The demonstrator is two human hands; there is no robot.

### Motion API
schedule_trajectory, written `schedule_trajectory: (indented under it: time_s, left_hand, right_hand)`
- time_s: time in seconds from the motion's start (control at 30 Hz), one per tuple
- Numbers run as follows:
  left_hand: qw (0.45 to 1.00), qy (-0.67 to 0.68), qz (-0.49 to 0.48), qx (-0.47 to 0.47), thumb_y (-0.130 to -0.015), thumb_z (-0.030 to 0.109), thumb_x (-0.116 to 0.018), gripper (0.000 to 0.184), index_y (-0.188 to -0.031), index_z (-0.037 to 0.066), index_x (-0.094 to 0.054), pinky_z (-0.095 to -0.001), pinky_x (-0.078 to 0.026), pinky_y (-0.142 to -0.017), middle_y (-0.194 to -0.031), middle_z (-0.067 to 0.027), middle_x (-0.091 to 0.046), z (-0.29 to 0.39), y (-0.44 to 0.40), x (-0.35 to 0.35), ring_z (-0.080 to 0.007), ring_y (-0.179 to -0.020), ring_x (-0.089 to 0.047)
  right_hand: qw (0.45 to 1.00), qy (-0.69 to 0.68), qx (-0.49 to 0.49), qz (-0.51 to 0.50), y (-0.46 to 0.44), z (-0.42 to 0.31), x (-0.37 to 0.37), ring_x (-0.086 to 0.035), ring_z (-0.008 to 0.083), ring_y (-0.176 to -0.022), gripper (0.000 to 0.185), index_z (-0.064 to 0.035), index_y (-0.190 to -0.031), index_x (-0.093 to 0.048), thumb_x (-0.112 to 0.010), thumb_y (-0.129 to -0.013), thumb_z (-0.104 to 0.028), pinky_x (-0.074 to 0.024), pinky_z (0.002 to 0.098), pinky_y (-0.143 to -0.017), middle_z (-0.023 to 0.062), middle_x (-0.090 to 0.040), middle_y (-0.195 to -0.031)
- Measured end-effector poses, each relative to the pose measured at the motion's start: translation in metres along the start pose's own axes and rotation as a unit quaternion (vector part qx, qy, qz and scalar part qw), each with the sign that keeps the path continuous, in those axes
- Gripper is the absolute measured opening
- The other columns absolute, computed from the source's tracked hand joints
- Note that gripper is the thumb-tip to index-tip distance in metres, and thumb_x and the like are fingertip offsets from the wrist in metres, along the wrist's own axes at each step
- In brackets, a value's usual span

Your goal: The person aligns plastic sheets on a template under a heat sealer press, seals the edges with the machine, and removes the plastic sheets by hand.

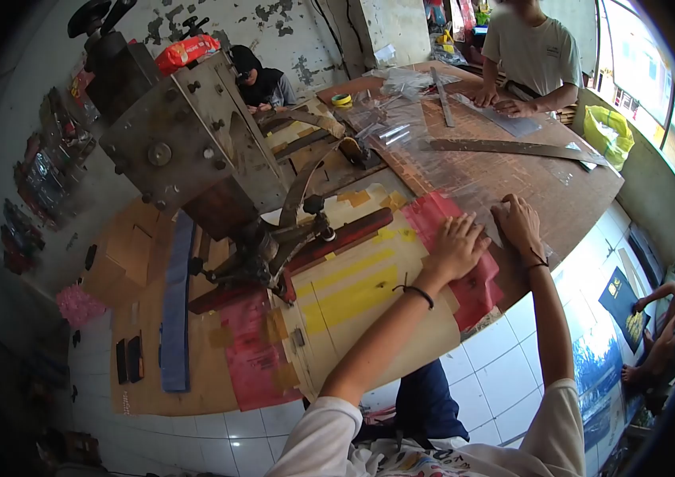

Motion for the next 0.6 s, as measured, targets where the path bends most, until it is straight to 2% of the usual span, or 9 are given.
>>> schedule_trajectory:
  time_s: [0.13,0.33,0.47,0.6]
  left_hand:
    - [1.000,-0.014,0.027,0.000,-0.105,0.047,-0.048,0.057,-0.142,0.004,-0.058,-0.0534,-0.025,-0.123,-0.155,-0.0236,-0.047,0.004,0.001,0.003,-0.0376,-0.147,-0.040]
    - [0.999,0.007,0.038,0.010,-0.102,0.041,-0.053,0.054,-0.142,0.005,-0.058,-0.0527,-0.024,-0.124,-0.154,-0.0235,-0.048,0.006,0.000,0.009,-0.0374,-0.146,-0.041]
    - [0.999,0.002,0.039,0.019,-0.101,0.040,-0.055,0.053,-0.142,0.006,-0.059,-0.0527,-0.024,-0.124,-0.154,-0.0232,-0.048,0.006,0.002,0.007,-0.0369,-0.146,-0.041]
    - [0.999,-0.018,0.047,0.003,-0.101,0.039,-0.056,0.051,-0.139,0.006,-0.060,-0.0521,-0.027,-0.121,-0.150,-0.0231,-0.051,0.009,-0.001,0.011,-0.0360,-0.143,-0.044]
  right_hand:
    - [0.995,0.067,-0.029,-0.064,-0.013,-0.002,-0.018,-0.063,0.0392,-0.120,0.051,-0.0061,-0.123,-0.064,-0.064,-0.096,-0.049,-0.0499,0.0496,-0.098,0.0194,-0.068,-0.122]
    - [0.999,0.015,0.012,0.032,-0.018,-0.015,-0.011,-0.063,0.0381,-0.111,0.040,-0.0055,-0.112,-0.066,-0.064,-0.098,-0.043,-0.0488,0.0506,-0.094,0.0175,-0.067,-0.114]
    - [0.998,-0.040,0.026,0.027,-0.021,0.002,-0.011,-0.063,0.0384,-0.110,0.031,-0.0067,-0.107,-0.067,-0.065,-0.098,-0.037,-0.0489,0.0488,-0.093,0.0180,-0.067,-0.113]
    - [0.998,-0.067,-0.002,0.011,-0.026,0.004,-0.003,-0.066,0.0379,-0.105,0.029,-0.0059,-0.105,-0.068,-0.065,-0.097,-0.034,-0.0504,0.0478,-0.090,0.0178,-0.071,-0.107]
Point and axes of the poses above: each hand's wrist, its own y-axis away from the middle knuckle, its own x-axis out of the back of the hand, z = x × y, the point moved 10 cm from there along -y, towards the middle knuckle
